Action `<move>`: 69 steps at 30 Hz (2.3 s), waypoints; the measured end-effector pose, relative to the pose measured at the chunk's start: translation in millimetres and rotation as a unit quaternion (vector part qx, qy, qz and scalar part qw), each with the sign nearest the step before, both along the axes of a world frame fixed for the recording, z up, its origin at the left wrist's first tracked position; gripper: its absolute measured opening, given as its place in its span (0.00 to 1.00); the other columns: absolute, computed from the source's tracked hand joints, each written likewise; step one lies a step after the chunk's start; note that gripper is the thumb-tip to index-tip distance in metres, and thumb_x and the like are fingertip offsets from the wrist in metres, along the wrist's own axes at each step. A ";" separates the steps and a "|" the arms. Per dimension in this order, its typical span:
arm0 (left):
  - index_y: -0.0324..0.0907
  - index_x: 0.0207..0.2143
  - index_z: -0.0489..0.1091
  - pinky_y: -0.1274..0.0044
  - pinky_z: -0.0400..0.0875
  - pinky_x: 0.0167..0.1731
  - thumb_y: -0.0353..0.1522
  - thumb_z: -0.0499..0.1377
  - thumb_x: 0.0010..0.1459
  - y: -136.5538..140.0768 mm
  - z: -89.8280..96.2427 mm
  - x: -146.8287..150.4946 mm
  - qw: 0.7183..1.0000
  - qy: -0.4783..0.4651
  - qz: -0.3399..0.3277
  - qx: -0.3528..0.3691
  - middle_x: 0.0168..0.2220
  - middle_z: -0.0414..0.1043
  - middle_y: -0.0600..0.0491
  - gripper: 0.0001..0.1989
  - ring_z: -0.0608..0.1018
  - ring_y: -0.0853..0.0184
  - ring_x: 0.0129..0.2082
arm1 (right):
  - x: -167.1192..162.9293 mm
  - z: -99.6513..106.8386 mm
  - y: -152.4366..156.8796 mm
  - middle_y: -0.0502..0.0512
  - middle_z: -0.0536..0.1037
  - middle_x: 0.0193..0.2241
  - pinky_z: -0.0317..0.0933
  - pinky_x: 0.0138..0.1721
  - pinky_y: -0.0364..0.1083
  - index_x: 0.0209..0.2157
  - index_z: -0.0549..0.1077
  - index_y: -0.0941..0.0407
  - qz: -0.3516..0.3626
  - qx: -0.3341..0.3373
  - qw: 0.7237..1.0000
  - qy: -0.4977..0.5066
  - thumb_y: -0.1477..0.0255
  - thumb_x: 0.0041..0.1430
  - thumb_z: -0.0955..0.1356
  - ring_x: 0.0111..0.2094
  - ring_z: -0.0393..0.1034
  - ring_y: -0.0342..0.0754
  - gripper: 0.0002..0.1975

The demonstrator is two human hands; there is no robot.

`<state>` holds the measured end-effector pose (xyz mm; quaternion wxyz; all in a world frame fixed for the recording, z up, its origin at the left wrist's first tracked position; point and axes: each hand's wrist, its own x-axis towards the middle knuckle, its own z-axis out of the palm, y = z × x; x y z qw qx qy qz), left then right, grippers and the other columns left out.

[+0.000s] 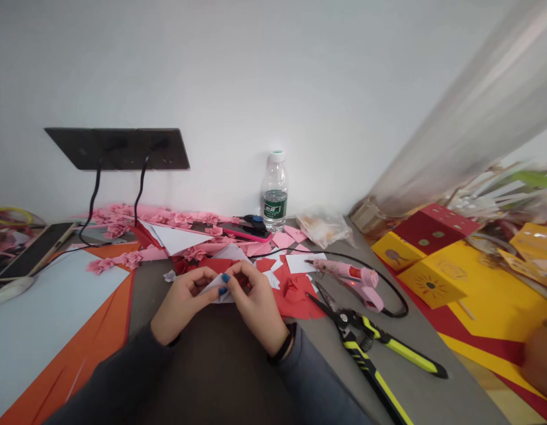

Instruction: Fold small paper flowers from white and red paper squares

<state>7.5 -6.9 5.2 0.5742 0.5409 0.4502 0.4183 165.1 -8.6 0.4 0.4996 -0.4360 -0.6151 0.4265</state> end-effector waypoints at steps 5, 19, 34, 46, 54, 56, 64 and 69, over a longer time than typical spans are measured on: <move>0.39 0.30 0.74 0.79 0.67 0.31 0.34 0.65 0.49 0.6 1.6 0.1 1.000 0.011 0.012 0.007 0.27 0.74 0.55 0.08 0.75 0.67 0.29 | -1.6 -1.2 -0.6 0.51 0.71 0.25 0.59 0.27 0.42 0.29 0.70 0.56 0.000 -0.003 1.000 0.014 0.66 0.60 0.66 0.26 0.64 0.44 0.09; 0.39 0.29 0.71 0.80 0.67 0.30 0.29 0.64 0.49 -0.9 0.9 0.3 1.000 0.005 -0.013 0.000 0.27 0.74 0.56 0.05 0.75 0.68 0.28 | -1.7 0.2 -0.1 0.50 0.71 0.23 0.58 0.28 0.43 0.27 0.70 0.57 -0.009 -0.027 0.999 0.019 0.67 0.57 0.66 0.26 0.63 0.44 0.09; 0.38 0.28 0.71 0.82 0.66 0.31 0.33 0.66 0.51 5.2 -3.3 -5.1 0.998 -0.030 0.060 0.019 0.26 0.73 0.57 0.08 0.73 0.72 0.28 | 1.0 -0.9 2.0 0.49 0.66 0.26 0.55 0.30 0.43 0.30 0.66 0.56 0.032 -0.033 0.999 0.005 0.64 0.61 0.65 0.27 0.59 0.44 0.11; 0.38 0.31 0.72 0.82 0.68 0.31 0.34 0.69 0.48 5.2 -6.5 -4.9 0.989 -0.126 0.012 -0.074 0.27 0.75 0.57 0.12 0.74 0.74 0.28 | 5.7 4.1 4.0 0.47 0.63 0.25 0.53 0.29 0.43 0.29 0.65 0.56 0.103 -0.032 0.993 0.053 0.67 0.62 0.64 0.27 0.56 0.43 0.09; 0.38 0.32 0.70 0.81 0.67 0.33 0.30 0.69 0.46 4.8 -0.4 -4.3 0.994 -0.081 0.002 -0.067 0.29 0.74 0.57 0.12 0.73 0.72 0.30 | 2.1 1.8 0.0 0.48 0.63 0.25 0.53 0.29 0.43 0.29 0.64 0.55 0.077 -0.012 0.997 0.002 0.67 0.63 0.63 0.27 0.57 0.44 0.09; 0.39 0.30 0.66 0.83 0.64 0.28 0.29 0.68 0.45 3.3 1.5 -3.8 0.996 -0.061 -0.008 -0.071 0.26 0.70 0.59 0.13 0.71 0.74 0.26 | 3.1 2.9 -0.3 0.47 0.62 0.24 0.52 0.29 0.43 0.28 0.63 0.55 0.079 -0.001 0.996 -0.037 0.67 0.64 0.63 0.26 0.56 0.43 0.10; 0.44 0.30 0.54 0.83 0.58 0.25 0.27 0.66 0.46 -0.7 3.6 -3.5 0.989 -0.043 -0.126 -0.067 0.25 0.60 0.63 0.20 0.64 0.75 0.25 | 8.8 4.3 0.3 0.46 0.61 0.24 0.50 0.27 0.42 0.27 0.60 0.55 0.191 0.008 0.977 -0.093 0.68 0.68 0.58 0.25 0.54 0.42 0.14; 0.42 0.30 0.58 0.82 0.57 0.27 0.26 0.64 0.46 -1.7 5.2 -1.7 0.991 -0.028 -0.121 -0.039 0.28 0.58 0.61 0.15 0.63 0.75 0.27 | 5.8 1.6 0.8 0.45 0.59 0.22 0.49 0.26 0.42 0.25 0.59 0.55 0.123 0.030 0.986 -0.107 0.65 0.68 0.58 0.24 0.53 0.41 0.16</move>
